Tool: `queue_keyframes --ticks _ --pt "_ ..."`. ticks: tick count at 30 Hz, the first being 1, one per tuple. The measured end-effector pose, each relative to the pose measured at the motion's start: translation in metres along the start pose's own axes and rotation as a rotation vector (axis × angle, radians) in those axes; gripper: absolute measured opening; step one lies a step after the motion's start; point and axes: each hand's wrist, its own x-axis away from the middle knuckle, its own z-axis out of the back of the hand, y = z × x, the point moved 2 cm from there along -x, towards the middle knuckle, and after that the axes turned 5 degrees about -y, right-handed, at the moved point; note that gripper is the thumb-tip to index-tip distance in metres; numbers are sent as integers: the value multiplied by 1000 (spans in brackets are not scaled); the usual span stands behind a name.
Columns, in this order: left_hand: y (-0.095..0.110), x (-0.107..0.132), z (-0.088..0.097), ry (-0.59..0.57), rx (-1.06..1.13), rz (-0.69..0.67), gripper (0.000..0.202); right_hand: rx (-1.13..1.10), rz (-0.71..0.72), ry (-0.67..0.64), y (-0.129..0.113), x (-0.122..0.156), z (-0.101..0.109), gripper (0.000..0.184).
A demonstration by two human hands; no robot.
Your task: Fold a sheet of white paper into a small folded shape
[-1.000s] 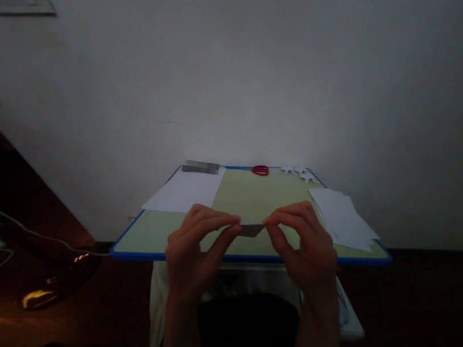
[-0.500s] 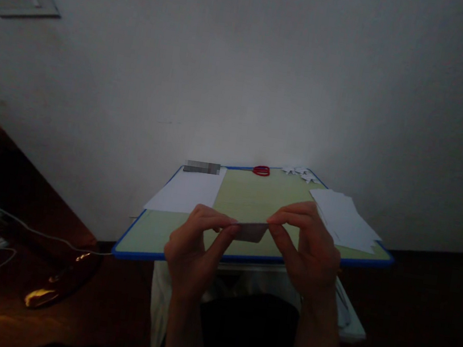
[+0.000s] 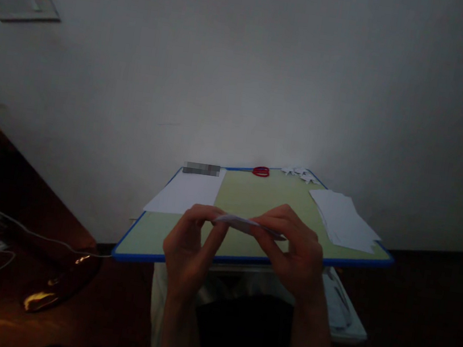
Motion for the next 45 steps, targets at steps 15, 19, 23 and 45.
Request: queue_keyframes --ticks 15,19,23,45 --pt "10 -3 -8 -201 -88 -53 24 49 29 -31 -9 -6 3 15" --pt "14 -4 -12 -196 -138 -75 21 84 32 -36 -12 -8 4 12" --pt "12 -4 -13 -191 -166 -92 22 133 13 -41 -12 -9 3 13" --pt "23 -6 3 -166 -330 -167 21 108 55 -131 8 -4 12 15"
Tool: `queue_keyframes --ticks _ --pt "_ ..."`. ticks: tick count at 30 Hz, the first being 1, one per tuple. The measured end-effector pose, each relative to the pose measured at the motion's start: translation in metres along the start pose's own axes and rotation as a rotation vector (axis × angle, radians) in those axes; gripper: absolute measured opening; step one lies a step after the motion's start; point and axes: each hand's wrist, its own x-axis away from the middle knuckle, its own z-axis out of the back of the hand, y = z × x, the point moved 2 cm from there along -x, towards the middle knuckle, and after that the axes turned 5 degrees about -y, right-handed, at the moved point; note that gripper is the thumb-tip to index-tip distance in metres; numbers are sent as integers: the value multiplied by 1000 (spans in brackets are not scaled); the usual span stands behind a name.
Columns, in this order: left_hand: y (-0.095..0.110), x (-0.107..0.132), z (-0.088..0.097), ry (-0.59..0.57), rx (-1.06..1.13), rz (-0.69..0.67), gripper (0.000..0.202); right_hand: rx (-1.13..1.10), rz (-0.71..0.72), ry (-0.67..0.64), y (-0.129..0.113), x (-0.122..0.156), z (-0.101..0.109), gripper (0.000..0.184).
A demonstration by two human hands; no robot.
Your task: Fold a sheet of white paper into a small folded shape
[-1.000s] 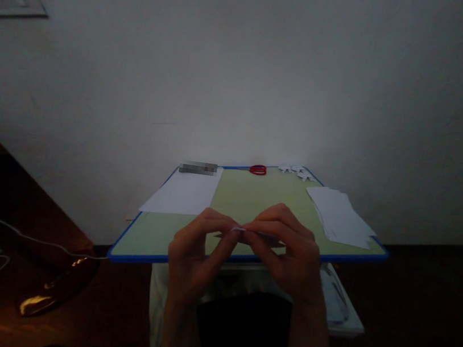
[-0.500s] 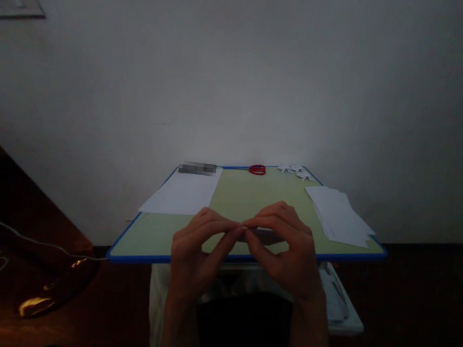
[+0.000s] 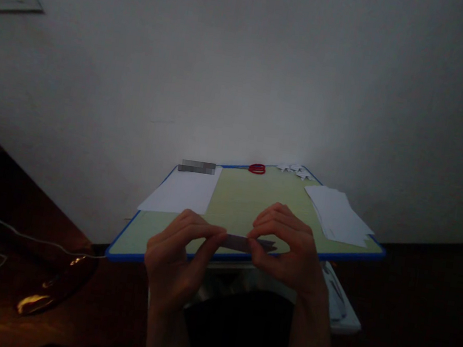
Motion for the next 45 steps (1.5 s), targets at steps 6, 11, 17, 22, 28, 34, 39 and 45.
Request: queue_keyframes --ticks 6,11,17,22,28,34,39,45 --pt "-1 3 10 74 65 10 22 -108 7 -19 7 6 10 18" --pt "-7 6 12 167 96 23 20 -127 -8 0 10 9 16 19" --pt "-14 9 9 143 105 89 16 -57 -48 53 16 13 16 18" --pt "-19 7 8 -101 -40 191 11 13 -156 210 19 15 14 14" --pt "-15 -1 -3 -264 -101 98 9 17 -108 128 2 5 4 19" --pt "-7 -2 -9 -158 18 55 14 -77 -1 92 -12 1 -4 38" --pt "-9 4 -5 -24 178 65 26 -179 -38 169 -6 6 -3 56" --pt "-6 3 -5 39 170 15 38 -158 48 227 -6 5 -3 31"
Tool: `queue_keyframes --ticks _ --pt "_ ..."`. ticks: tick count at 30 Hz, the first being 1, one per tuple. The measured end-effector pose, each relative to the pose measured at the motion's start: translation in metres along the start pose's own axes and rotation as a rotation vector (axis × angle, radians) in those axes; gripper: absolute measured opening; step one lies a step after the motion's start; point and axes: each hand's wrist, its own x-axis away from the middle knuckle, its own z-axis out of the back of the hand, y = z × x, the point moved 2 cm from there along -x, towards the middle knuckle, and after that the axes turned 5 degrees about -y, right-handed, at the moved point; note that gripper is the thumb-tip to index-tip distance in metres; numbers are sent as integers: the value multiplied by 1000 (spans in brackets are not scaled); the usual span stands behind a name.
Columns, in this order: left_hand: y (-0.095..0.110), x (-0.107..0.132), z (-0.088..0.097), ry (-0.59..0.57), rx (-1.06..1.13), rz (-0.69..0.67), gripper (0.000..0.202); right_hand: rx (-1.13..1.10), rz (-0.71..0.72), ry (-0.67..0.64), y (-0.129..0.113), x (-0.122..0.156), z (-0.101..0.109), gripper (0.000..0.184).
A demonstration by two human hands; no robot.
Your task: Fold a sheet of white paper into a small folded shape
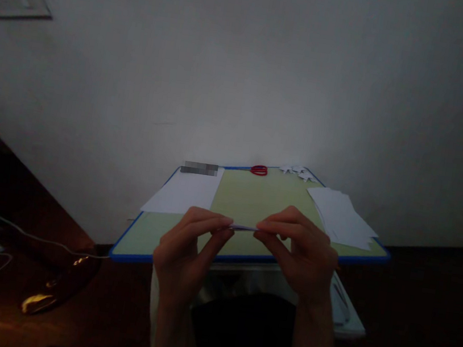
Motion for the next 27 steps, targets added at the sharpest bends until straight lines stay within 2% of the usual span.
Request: queue_keyframes --ticks 8,19,27 --pt "6 -4 1 18 5 -72 36 70 33 -49 -7 -3 -2 26" --pt "7 -2 4 -31 69 -41 35 83 41 -76 -9 -5 0 24" --pt "7 -2 2 -122 18 -35 30 96 37 -116 -14 -9 -6 15"
